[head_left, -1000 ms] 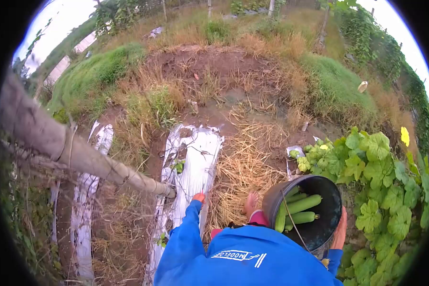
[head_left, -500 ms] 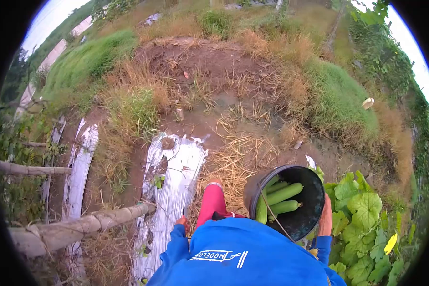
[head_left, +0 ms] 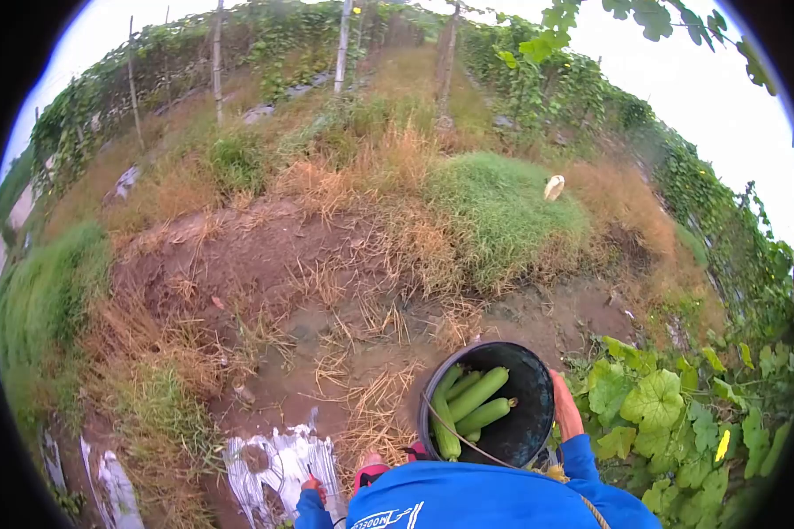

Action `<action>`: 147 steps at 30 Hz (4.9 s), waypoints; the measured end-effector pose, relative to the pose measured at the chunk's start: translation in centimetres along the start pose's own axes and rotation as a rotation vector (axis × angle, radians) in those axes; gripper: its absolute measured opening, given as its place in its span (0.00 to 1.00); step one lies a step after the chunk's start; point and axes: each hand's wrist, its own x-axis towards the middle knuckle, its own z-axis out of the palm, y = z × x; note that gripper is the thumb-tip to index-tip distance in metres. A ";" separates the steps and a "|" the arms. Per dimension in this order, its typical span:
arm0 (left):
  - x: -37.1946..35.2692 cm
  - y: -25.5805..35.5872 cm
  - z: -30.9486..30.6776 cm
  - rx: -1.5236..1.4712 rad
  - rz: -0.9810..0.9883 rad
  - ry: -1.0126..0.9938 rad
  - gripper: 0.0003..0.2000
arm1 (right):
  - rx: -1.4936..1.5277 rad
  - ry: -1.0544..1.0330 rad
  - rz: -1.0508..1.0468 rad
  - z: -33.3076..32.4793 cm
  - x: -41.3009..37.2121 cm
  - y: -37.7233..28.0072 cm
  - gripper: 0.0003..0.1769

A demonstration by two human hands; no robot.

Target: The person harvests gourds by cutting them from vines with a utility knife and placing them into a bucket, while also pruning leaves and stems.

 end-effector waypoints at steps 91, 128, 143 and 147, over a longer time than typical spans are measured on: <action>-4.1 160.0 86.3 1.022 0.409 -0.878 0.10 | 0.038 1.042 -0.331 70.1 72.1 -46.8 0.11; -68.8 116.2 120.5 0.819 0.575 -2.731 0.09 | 0.012 1.288 -1.328 63.5 57.5 -85.0 0.18; -85.6 116.7 116.5 0.194 0.266 -3.157 0.10 | -0.400 1.564 -1.056 73.7 50.8 -106.2 0.17; -88.3 117.4 117.2 0.351 0.243 -2.981 0.11 | -0.578 1.675 -0.877 78.8 51.3 -106.2 0.20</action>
